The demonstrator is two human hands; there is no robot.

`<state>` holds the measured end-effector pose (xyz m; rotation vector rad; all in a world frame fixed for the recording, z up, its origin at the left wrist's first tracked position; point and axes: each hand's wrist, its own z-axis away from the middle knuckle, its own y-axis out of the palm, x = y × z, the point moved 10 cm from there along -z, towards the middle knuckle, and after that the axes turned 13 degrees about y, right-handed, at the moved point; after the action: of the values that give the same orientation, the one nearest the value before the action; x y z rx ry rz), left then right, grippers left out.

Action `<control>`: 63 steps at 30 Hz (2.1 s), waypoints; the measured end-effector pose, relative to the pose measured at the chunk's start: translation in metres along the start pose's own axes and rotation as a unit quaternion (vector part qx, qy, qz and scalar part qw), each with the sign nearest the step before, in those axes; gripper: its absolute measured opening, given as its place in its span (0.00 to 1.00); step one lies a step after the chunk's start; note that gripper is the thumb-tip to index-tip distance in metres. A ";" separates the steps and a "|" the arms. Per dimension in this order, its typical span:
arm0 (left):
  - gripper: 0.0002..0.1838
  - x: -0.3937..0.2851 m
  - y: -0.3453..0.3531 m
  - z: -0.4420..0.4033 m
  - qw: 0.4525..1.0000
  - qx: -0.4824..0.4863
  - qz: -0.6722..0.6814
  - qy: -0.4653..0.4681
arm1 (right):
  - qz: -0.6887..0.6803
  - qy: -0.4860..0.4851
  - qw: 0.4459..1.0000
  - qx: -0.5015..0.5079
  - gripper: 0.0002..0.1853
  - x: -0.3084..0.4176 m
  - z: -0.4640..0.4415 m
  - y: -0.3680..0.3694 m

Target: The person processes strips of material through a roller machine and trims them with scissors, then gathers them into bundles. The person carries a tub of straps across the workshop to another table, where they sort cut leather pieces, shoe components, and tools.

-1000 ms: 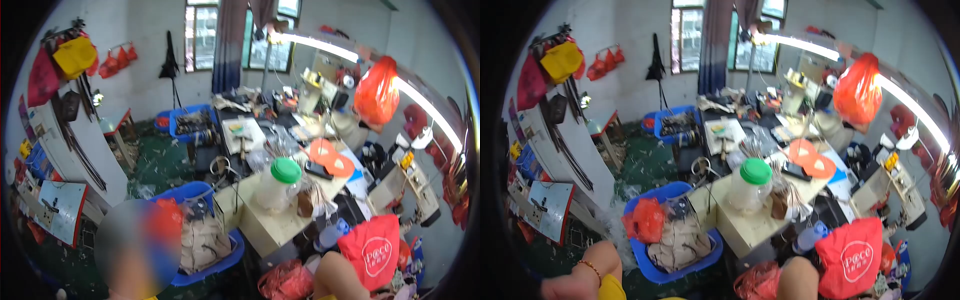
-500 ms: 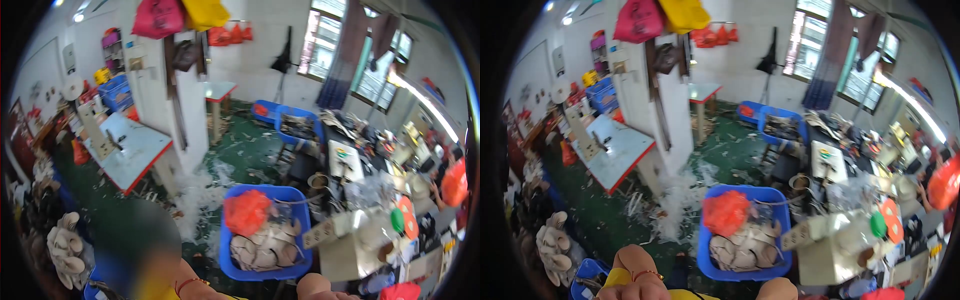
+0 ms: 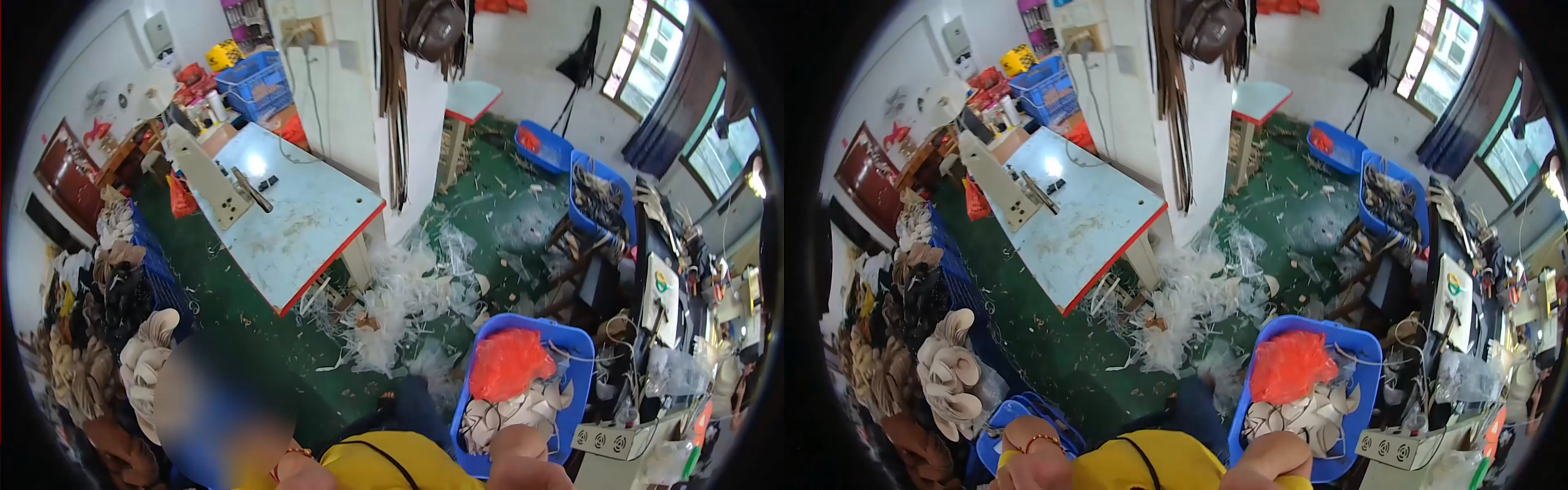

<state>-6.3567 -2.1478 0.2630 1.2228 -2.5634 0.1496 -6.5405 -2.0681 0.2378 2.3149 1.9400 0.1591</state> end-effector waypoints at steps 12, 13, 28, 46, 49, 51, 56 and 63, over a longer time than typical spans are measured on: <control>0.08 0.304 0.009 0.196 0.919 0.257 -0.107 -0.279 | 0.592 0.410 0.560 -0.408 0.21 -0.162 0.167 -0.356; 0.10 0.342 0.019 0.216 0.896 0.312 -0.111 -0.295 | 0.532 0.434 0.548 -0.477 0.21 -0.175 0.183 -0.386; 0.21 0.607 0.228 0.507 0.634 0.643 0.232 -0.361 | 0.290 0.524 0.283 -0.749 0.18 -0.219 0.425 -0.515; 0.27 0.859 0.486 0.947 0.449 0.751 0.245 -0.417 | -0.033 -0.049 0.210 -0.976 0.51 -0.334 0.695 -0.866; 0.32 0.865 0.493 1.005 0.434 0.686 0.225 -0.539 | 0.024 -0.208 0.310 -0.927 0.36 -0.325 0.694 -0.896; 0.26 0.858 0.510 1.001 0.511 0.691 0.212 -0.465 | 0.065 -0.265 0.345 -0.898 0.30 -0.319 0.712 -0.902; 0.10 0.782 0.552 0.908 0.566 0.696 0.349 -0.270 | 0.165 -0.295 0.277 -0.899 0.25 -0.307 0.721 -0.867; 0.15 0.679 0.518 0.905 0.458 0.684 0.535 -0.191 | 0.225 -0.169 0.217 -0.935 0.25 -0.316 0.746 -0.713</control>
<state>-7.3596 -2.5222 -0.3708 -0.7558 -2.7780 2.7927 -7.1733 -2.2719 -0.6128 0.5625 -0.1957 1.0506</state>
